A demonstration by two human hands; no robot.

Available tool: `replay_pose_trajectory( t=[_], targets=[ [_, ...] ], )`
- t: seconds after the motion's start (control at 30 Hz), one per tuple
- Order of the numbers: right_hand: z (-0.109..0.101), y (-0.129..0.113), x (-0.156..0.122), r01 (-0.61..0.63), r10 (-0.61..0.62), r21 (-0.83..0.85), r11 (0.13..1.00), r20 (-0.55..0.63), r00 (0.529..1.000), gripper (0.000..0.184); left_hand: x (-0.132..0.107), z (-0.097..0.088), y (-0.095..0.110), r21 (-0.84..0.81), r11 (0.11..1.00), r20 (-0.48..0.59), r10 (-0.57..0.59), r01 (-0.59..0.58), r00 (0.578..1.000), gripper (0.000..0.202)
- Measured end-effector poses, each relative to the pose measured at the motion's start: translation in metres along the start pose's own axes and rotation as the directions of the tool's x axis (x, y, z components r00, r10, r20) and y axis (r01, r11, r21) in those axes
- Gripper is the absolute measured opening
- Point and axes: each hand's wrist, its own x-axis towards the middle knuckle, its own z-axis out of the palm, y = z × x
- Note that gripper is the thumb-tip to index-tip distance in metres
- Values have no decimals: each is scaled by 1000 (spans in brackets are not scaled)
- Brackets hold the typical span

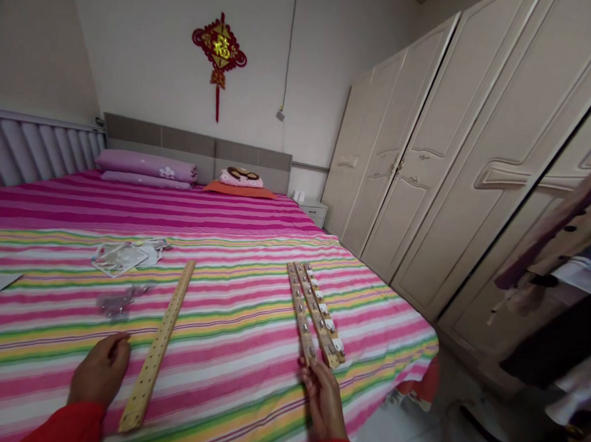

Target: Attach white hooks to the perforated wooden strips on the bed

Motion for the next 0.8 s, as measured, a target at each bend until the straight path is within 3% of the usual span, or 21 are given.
replay_pose_trajectory(
  t=[0.13, 0.33, 0.4, 0.5, 0.57, 0.63, 0.7, 0.8],
  targets=[
    [-6, 5, -1, -2, 15, 109, 994, -118, 993, 27, -2, 2, -1, -30, 998, -29, 62, -63, 998, 28],
    [-12, 19, -15, -72, 101, 168, 983, -170, 980, 32, -4, 4, -1, -51, 994, -78, 96, -100, 992, 26],
    [-3, 31, -27, -128, 140, 95, 987, -126, 982, 27, -5, 5, -2, -55, 989, -109, 127, -134, 986, 26],
    [30, 56, -49, -248, 258, -108, 963, 91, 962, 28, -6, 7, -4, -61, 984, -131, 160, -169, 978, 25],
    [59, 77, -65, -289, 354, -261, 921, 253, 900, 36, -6, 8, -5, -66, 981, -138, 170, -180, 976, 25],
    [88, 99, -78, -337, 476, -381, 861, 367, 799, 43, -6, 8, -6, -67, 980, -143, 177, -188, 974, 25],
    [114, 119, -88, -403, 581, -441, 802, 421, 697, 50, -6, 8, -6, -67, 978, -147, 187, -199, 971, 24],
    [141, 144, -95, -460, 661, -483, 745, 448, 602, 54, -6, 8, -6, -68, 972, -159, 213, -226, 964, 23]
  ],
)
